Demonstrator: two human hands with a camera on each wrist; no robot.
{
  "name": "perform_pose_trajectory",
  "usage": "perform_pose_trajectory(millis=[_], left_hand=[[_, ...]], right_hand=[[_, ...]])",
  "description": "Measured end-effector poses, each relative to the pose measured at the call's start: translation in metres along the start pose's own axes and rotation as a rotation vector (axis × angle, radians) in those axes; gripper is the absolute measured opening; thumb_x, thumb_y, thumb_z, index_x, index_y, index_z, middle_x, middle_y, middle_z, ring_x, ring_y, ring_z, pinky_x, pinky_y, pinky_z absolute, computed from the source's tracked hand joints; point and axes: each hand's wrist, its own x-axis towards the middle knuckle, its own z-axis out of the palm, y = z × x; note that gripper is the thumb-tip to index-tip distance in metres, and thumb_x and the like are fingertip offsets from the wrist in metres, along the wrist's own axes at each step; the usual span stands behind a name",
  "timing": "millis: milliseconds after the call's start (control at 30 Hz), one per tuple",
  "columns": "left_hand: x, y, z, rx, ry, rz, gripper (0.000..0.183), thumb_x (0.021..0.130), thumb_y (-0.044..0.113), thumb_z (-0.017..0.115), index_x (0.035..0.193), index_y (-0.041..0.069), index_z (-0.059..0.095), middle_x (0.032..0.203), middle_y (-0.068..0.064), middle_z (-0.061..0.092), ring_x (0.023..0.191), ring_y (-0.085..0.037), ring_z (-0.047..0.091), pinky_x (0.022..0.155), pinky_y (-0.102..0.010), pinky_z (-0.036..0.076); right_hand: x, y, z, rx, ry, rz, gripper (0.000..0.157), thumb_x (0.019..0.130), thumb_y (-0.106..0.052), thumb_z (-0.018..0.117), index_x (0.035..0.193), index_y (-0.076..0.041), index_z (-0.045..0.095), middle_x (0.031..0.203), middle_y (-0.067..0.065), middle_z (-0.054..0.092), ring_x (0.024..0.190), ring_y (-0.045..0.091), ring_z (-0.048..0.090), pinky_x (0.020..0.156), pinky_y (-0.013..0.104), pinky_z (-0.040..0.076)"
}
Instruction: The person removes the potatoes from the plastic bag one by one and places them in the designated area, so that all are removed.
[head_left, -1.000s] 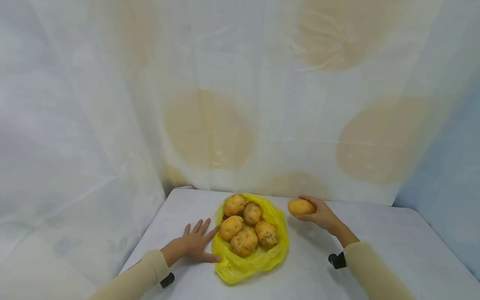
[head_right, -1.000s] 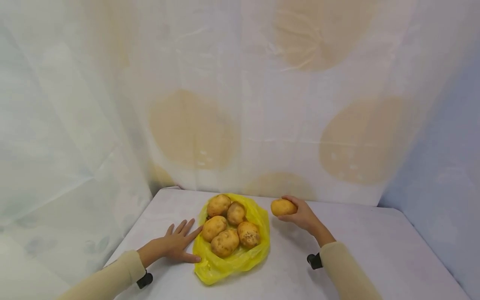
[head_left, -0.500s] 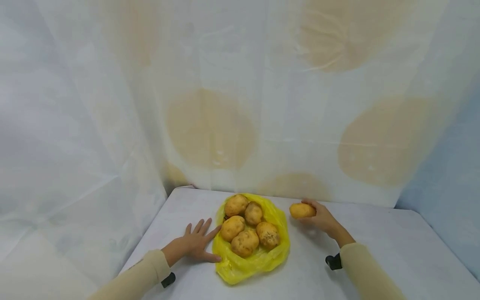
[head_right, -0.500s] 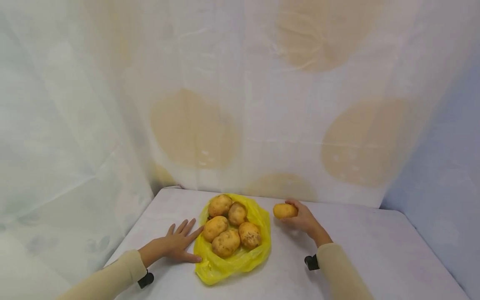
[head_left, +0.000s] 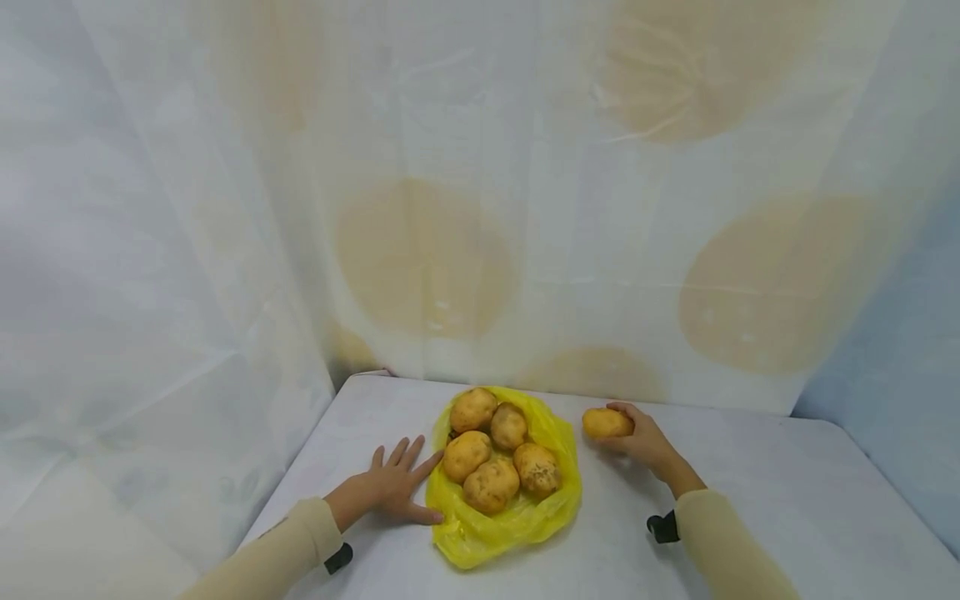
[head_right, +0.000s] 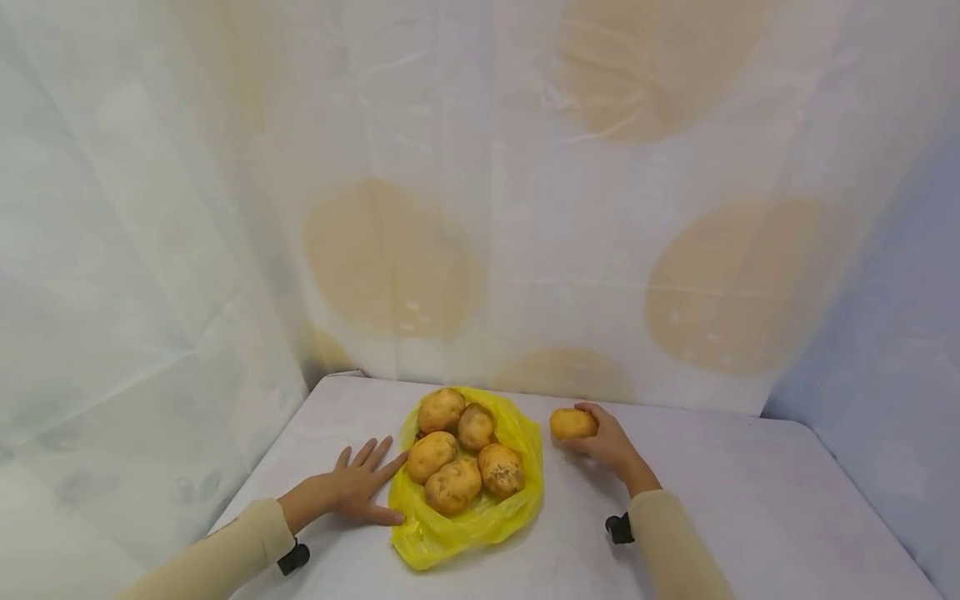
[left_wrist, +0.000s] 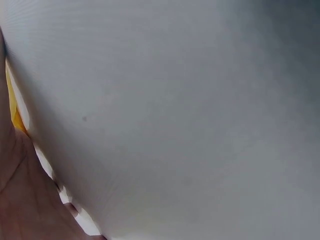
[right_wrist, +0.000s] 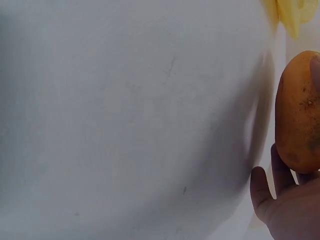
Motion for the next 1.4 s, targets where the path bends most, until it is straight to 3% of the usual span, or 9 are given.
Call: perform_pose_trajectory(millis=[333, 1400], left_hand=[[0.0055, -0.0049, 0.0053, 0.006, 0.004, 0.009, 0.111, 0.070, 0.093, 0.046, 0.159, 0.035, 0.014, 0.167, -0.014, 0.003, 0.152, -0.043, 0.009, 0.115, -0.072, 0.008], [-0.0007, 0.0014, 0.0000, 0.009, -0.003, -0.002, 0.109, 0.072, 0.091, 0.048, 0.159, 0.034, 0.015, 0.167, -0.014, 0.004, 0.152, -0.042, 0.010, 0.115, -0.071, 0.011]], right_hand=[[0.0015, 0.0044, 0.0010, -0.001, -0.013, 0.012, 0.080, 0.082, -0.029, 0.082, 0.148, -0.012, 0.041, 0.150, 0.022, 0.041, 0.125, 0.039, 0.046, 0.105, 0.060, 0.038], [0.0011, 0.0068, 0.0000, -0.016, -0.026, 0.058, 0.089, 0.081, -0.033, 0.082, 0.150, -0.006, 0.033, 0.146, 0.025, 0.043, 0.120, 0.037, 0.049, 0.103, 0.056, 0.042]])
